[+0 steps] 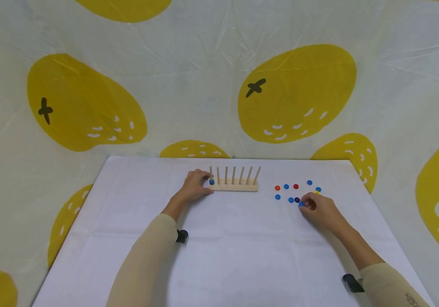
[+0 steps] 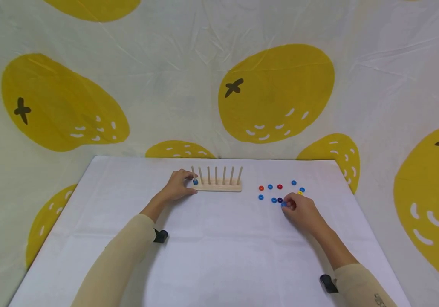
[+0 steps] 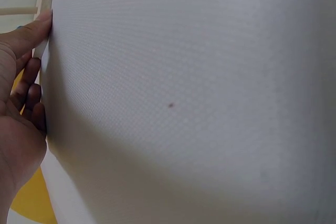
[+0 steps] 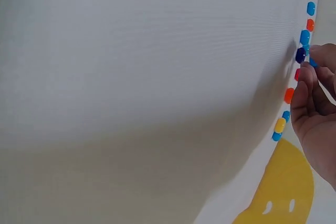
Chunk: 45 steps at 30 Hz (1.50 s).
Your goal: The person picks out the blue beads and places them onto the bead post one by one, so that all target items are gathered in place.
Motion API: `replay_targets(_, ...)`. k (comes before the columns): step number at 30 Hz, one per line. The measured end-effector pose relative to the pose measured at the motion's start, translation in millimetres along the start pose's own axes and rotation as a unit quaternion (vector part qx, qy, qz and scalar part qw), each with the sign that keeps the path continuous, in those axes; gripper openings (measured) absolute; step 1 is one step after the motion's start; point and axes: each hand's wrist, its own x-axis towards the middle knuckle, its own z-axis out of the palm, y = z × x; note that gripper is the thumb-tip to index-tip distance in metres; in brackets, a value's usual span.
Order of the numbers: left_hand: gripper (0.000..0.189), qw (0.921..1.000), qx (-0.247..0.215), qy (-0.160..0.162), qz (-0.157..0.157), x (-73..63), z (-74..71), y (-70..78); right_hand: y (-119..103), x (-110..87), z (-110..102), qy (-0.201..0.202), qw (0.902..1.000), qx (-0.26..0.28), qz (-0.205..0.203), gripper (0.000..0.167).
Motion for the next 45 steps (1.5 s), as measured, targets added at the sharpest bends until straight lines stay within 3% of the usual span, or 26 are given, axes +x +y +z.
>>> replay_targets(13,0.059,1.0,-0.005,-0.005,-0.004,-1.0,2.8,-3.1,-23,3.4,-20,0.033,0.9975,0.01,-0.061,0.023)
replay_targets(22,0.057,0.9997,-0.024,-0.006,-0.004,-0.6,1.9,-6.0,-55,20.5,-34,0.043,0.9954,0.017,-0.083,0.026)
replay_targets(34,0.056,0.9994,-0.033,0.0,0.008,0.4,1.7,-10.1,-103,51.4,-29,0.055,0.9881,0.025,-0.142,0.021)
replay_targets(45,0.056,0.9994,-0.033,0.004,0.008,-0.3,-0.3,-7.5,-145,76.2,-22,0.061,0.9785,0.071,-0.184,0.02)
